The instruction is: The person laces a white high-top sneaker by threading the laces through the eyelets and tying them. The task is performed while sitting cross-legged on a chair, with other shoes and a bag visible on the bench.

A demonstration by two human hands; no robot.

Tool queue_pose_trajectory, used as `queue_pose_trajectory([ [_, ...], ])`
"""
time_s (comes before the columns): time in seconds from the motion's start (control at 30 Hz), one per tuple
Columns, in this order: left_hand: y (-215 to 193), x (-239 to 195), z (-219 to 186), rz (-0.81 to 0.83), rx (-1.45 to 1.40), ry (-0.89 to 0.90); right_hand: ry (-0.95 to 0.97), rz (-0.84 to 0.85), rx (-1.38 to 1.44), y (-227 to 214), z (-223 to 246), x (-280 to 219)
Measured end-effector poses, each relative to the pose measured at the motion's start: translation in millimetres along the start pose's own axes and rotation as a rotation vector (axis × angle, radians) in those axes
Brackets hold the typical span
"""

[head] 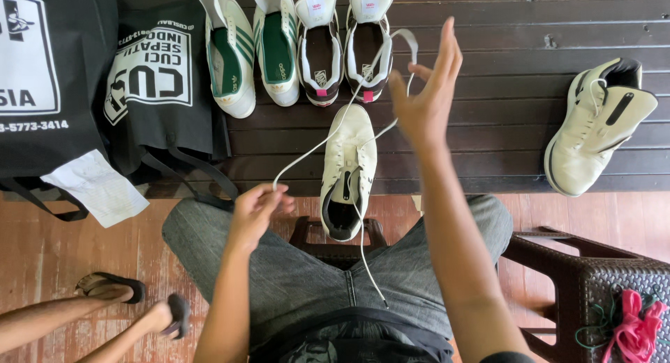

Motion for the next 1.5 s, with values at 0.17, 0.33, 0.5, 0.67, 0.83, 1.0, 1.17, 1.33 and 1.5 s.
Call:
queue_pose_trajectory([
  [0.17,54,71,8,-0.112,-0.102,0.242,0.110,0.143,-0.189,34,18,-73],
  [0.33,73,125,22,-0.272,0.103,0.369,0.370,0.496,-0.337,67,-18,-123],
  [0.5,83,131,13,-0.316,0.422,0.474,0.690,0.597,-0.199,88,-81,-158],
  [0.67,85,132,12,-0.290,0.510,0.568,0.704,0.495,-0.159,84,-58,-157],
  [0.83,80,131,20,-0.290,0.610,0.596,0.680,0.471,-0.172,91,-71,-169],
  [1.0,85,132,7,-0.277,0.775,0.644,0.645,0.466,-0.133,98,-80,-170],
  [1.17,90,157,4,-0.120,0.939,0.654,0.627,0.426,-0.114,99,-73,-176],
  [1.33,101,168,-10,-0.008,1.025,0.601,0.558,0.318,-0.084,98,-62,-179],
  [1.5,96,163,-23,0.047,0.901,0.423,0.394,0.226,-0.131,98,-58,-174],
])
Point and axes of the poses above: each hand's wrist, its own x-axis towards the middle knuckle, its own y-axis out of the palm, z = x × y, the point moved 5 cm from there along x, towards the middle knuckle, and after that the axes turned 6 degrees about y, right-handed, at the moved point
